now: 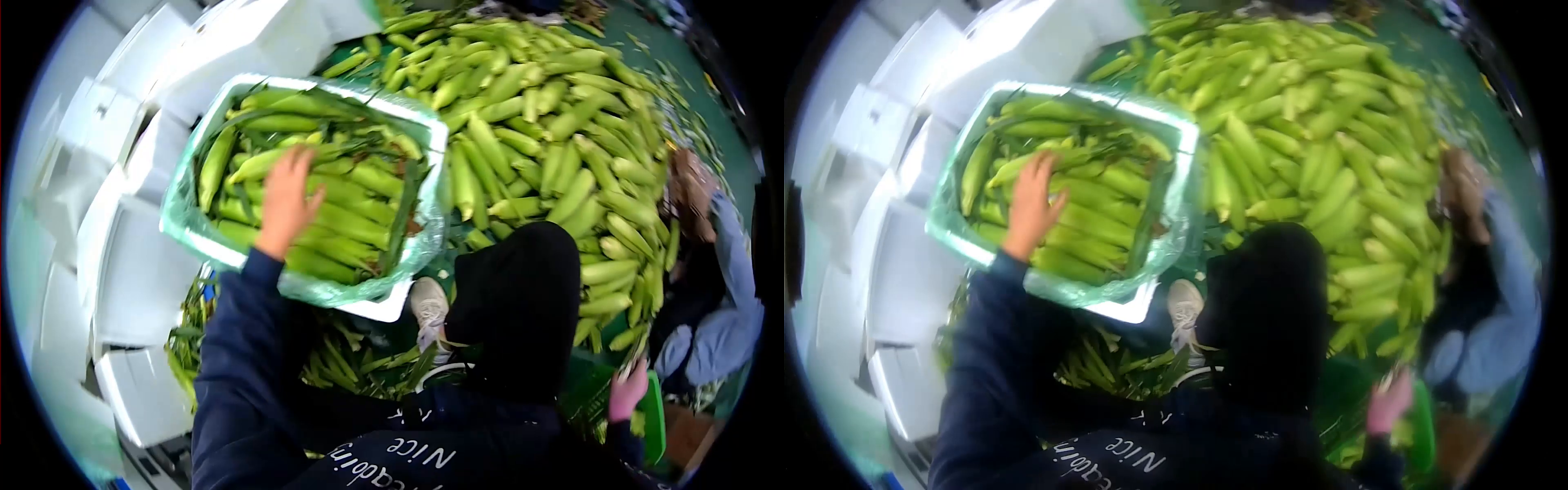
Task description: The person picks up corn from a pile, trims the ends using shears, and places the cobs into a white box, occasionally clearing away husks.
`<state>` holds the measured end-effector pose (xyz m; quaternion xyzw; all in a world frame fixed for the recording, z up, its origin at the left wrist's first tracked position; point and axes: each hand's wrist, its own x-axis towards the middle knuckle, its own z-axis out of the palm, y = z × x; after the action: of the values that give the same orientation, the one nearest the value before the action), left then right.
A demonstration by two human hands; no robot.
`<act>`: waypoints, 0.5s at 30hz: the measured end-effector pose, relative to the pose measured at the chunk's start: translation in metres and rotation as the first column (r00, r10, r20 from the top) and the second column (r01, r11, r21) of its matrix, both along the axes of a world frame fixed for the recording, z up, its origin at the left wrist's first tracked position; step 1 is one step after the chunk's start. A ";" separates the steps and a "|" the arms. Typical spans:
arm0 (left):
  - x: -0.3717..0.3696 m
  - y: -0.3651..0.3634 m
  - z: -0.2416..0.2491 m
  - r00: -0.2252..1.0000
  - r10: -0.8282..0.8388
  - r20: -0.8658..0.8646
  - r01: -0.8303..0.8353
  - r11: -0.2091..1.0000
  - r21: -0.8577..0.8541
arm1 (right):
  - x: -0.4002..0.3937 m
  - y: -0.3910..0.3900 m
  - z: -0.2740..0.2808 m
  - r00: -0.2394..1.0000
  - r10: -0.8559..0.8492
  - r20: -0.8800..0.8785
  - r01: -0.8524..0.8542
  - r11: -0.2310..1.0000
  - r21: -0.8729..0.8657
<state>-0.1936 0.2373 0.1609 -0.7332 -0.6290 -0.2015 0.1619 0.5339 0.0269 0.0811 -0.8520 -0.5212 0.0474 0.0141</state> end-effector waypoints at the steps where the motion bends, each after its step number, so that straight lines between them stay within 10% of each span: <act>1: -0.037 0.025 -0.020 0.989 0.071 -0.127 -0.083 0.993 -0.084 | -0.033 0.031 0.015 0.937 0.296 -0.185 -0.174 0.855 0.489; 2: -0.067 0.050 -0.042 0.957 0.124 -0.263 -0.169 0.974 -0.154 | -0.063 0.042 0.047 0.689 0.418 -0.592 -0.085 0.858 0.507; 3: -0.076 0.060 -0.047 0.957 0.105 -0.270 -0.154 0.974 -0.165 | -0.105 0.058 0.091 0.116 0.423 -0.899 0.150 0.887 0.436; 4: -0.081 0.065 -0.050 0.956 0.087 -0.280 -0.141 0.974 -0.178 | -0.146 0.074 0.135 -0.311 0.314 -0.897 0.283 0.932 0.228; 6: -0.094 0.086 -0.055 0.884 0.145 -0.444 -0.255 0.947 -0.198 | -0.188 0.067 0.127 -0.511 0.254 -0.822 0.129 0.967 0.218; 8: -0.084 0.086 -0.040 0.929 0.186 -0.319 -0.278 0.921 -0.272 | -0.206 0.056 0.068 -0.268 -0.133 -0.954 -0.359 0.933 -0.029; 11: -0.076 0.068 -0.023 0.995 0.046 0.089 -0.071 0.950 0.303 | -0.238 0.028 0.094 -0.235 -0.479 -0.846 -0.697 0.689 -0.197; 13: -0.015 -0.009 0.049 0.613 0.139 0.778 -0.135 0.988 -0.070 | -0.241 0.037 0.095 -0.157 -0.527 -0.836 -0.846 0.508 -0.162; 15: -0.005 -0.083 0.040 -0.098 0.280 0.955 0.147 0.953 -0.265 | -0.243 0.037 0.085 -0.189 -0.633 -0.751 -0.858 0.478 -0.187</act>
<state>-0.1985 0.1546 0.2012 -0.3235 -0.5984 -0.5749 -0.4546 0.2907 0.0637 0.1659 -0.2432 -0.2958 0.9235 -0.0245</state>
